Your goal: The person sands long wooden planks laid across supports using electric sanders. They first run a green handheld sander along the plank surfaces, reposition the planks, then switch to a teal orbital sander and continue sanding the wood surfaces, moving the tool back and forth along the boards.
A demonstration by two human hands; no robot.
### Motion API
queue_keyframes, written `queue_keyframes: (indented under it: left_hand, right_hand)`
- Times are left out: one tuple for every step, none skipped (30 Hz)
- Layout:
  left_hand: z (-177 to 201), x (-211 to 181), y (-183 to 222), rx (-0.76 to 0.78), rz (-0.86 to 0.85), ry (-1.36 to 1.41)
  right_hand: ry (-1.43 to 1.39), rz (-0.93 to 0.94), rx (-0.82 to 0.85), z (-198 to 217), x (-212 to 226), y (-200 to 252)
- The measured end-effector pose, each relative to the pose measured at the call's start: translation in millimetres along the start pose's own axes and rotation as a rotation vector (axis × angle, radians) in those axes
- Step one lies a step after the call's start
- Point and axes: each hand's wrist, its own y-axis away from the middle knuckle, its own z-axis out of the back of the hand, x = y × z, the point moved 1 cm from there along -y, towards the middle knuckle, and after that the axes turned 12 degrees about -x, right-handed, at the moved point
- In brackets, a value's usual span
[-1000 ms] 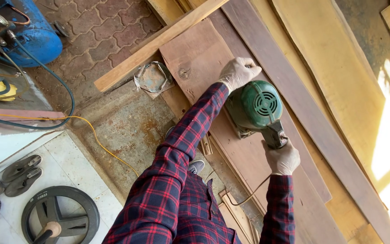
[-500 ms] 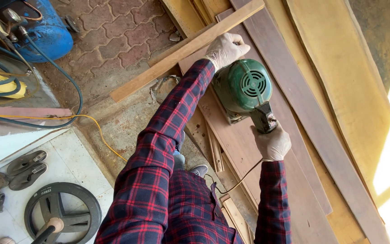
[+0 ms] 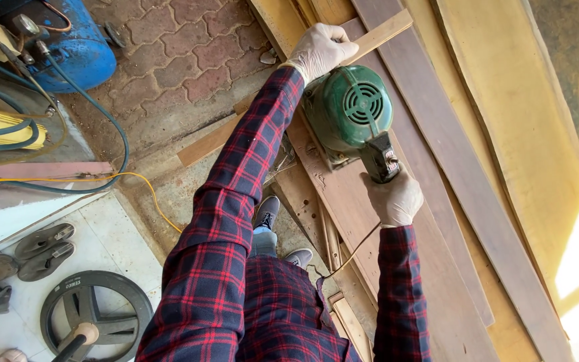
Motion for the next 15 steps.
queue_keyframes:
  left_hand:
    - [4, -1, -1, -0.002, 0.007, -0.009]
    - [8, -1, -2, -0.003, 0.013, -0.018]
    - [10, -1, -3, -0.002, 0.013, -0.02]
    - [12, -1, -3, -0.01, 0.003, -0.011]
    - [15, 0, -4, -0.019, -0.007, -0.003]
    - [17, -1, -3, -0.019, -0.007, -0.006]
    - [18, -1, -1, -0.02, -0.004, -0.006]
    - [18, -1, 1, -0.021, -0.001, -0.006]
    - [16, -1, 3, -0.015, 0.001, -0.004]
    - [15, 0, 5, -0.01, -0.009, 0.04]
    - [14, -1, 5, -0.007, -0.023, 0.083]
    - [11, -3, 7, -0.004, -0.025, 0.084]
    - [10, -4, 10, -0.013, -0.022, 0.024]
    - [10, -5, 12, -0.022, -0.02, -0.036]
    - [7, -7, 16, -0.021, -0.02, -0.037]
  right_hand:
    - [-0.012, 0.003, 0.004, 0, 5, -1]
    - [-0.023, 0.006, 0.008, 1, 10, -1]
    - [-0.025, 0.005, 0.008, -1, 11, -1]
    - [-0.024, 0.002, 0.01, -1, 13, -2]
    - [-0.024, 0.0, 0.013, -2, 14, -2]
    - [-0.026, 0.0, 0.014, -2, 17, -2]
    - [-0.019, -0.005, 0.022, -2, 17, 0]
    - [-0.012, -0.011, 0.029, -1, 18, 2]
    - [-0.008, -0.016, 0.03, -1, 15, 4]
    - [-0.008, -0.022, 0.04, 0, 12, 6]
    - [-0.011, -0.025, 0.046, 0, 11, 6]
    - [-0.011, -0.028, 0.043, 2, 8, 7]
    - [-0.017, -0.036, 0.048, 4, 7, 9]
    - [-0.023, -0.044, 0.053, 6, 6, 11]
    - [-0.024, -0.045, 0.053, 7, 3, 14]
